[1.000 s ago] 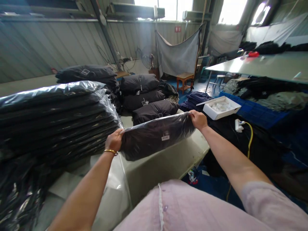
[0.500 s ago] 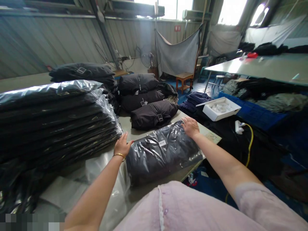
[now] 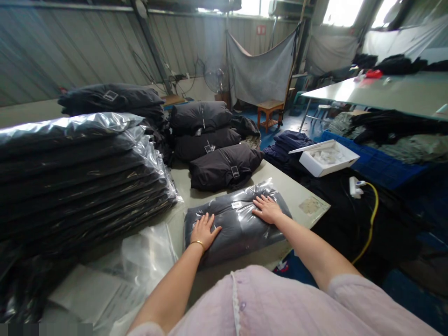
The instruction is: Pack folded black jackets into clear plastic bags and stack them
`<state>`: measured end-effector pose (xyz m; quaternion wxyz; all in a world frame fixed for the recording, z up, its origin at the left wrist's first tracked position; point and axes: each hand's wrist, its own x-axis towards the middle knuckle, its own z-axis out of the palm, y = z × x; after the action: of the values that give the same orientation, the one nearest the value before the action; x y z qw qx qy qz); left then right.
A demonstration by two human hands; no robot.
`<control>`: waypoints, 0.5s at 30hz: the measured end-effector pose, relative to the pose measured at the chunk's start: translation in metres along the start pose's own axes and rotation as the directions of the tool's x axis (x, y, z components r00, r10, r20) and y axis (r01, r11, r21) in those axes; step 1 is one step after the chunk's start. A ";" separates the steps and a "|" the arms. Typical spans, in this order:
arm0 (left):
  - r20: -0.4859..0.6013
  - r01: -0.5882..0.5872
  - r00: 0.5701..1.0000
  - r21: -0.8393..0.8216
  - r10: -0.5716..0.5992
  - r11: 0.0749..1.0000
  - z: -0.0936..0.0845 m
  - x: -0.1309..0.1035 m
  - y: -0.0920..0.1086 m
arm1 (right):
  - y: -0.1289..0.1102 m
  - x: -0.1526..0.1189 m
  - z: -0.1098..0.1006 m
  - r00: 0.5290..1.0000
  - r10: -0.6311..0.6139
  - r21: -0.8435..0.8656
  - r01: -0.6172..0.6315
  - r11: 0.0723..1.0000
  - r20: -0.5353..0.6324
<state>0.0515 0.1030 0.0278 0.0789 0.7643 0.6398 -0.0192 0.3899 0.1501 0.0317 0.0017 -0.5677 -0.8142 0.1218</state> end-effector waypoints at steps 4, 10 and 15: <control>-0.043 0.043 0.998 -0.024 -0.044 0.999 0.019 -0.008 -0.012 | 0.024 -0.004 0.008 0.990 0.141 0.016 -0.141 0.990 -0.011; -0.157 0.031 0.987 -0.038 -0.036 0.999 0.038 -0.014 -0.011 | 0.027 -0.010 0.024 0.976 0.204 0.032 -0.203 0.979 -0.070; -0.196 0.018 0.980 -0.051 -0.028 0.999 0.048 -0.015 -0.013 | 0.025 -0.013 0.033 0.977 0.199 0.047 -0.196 0.979 -0.078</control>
<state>0.0397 0.0831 -0.0185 0.0336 0.7528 0.6536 0.0708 0.4128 0.1396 -0.0035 0.0341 -0.6502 -0.7504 0.1139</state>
